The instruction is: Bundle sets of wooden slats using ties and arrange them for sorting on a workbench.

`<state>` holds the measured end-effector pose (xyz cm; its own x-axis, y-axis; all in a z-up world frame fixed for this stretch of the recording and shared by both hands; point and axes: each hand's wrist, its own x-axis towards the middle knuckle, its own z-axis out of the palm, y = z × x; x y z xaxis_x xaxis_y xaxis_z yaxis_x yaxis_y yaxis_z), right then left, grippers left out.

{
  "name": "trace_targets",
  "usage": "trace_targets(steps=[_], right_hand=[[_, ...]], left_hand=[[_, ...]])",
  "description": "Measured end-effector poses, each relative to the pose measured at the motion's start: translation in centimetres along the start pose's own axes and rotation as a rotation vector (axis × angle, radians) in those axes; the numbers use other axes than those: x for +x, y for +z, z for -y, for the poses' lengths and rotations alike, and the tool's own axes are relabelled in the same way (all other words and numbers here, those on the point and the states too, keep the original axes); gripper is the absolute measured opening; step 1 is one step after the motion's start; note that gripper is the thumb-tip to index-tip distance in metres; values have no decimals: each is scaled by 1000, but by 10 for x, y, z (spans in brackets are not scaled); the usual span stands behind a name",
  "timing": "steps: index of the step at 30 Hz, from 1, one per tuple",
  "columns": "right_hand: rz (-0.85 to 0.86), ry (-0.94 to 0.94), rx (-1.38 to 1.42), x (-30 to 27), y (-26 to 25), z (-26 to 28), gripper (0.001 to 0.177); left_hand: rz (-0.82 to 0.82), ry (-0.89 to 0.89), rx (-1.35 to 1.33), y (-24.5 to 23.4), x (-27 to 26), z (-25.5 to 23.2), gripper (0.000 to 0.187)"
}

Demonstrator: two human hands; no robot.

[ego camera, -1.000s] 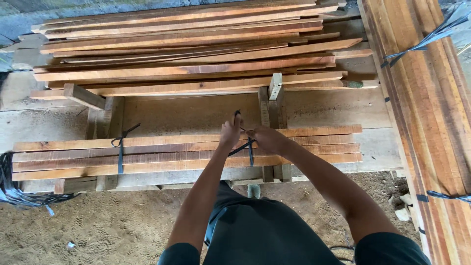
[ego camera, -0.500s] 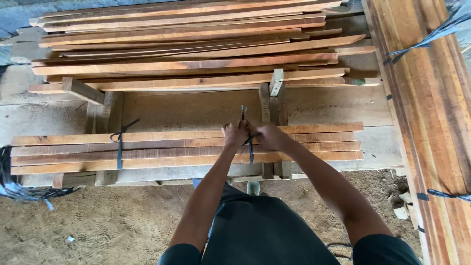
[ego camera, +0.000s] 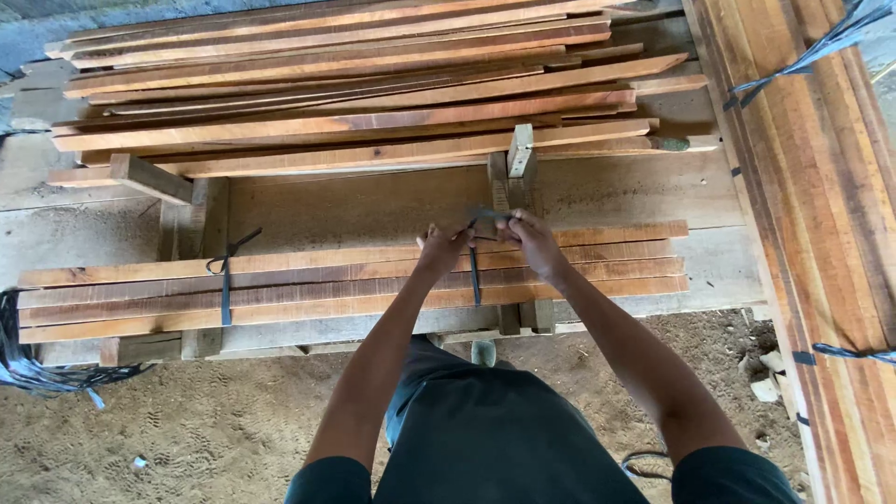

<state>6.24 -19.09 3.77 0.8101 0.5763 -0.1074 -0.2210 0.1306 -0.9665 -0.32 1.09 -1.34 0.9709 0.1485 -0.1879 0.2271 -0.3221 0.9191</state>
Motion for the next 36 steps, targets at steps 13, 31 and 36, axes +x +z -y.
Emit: trace_targets(steps=[13, 31, 36], right_hand=[[101, -76, -558, 52, 32, 26, 25], [44, -74, -700, 21, 23, -26, 36], [124, -387, -972, 19, 6, -57, 22]], left_hand=[[-128, 155, 199, 5, -3, -8, 26], [-173, 4, 175, 14, 12, 22, 25], [-104, -120, 300, 17, 17, 26, 36]])
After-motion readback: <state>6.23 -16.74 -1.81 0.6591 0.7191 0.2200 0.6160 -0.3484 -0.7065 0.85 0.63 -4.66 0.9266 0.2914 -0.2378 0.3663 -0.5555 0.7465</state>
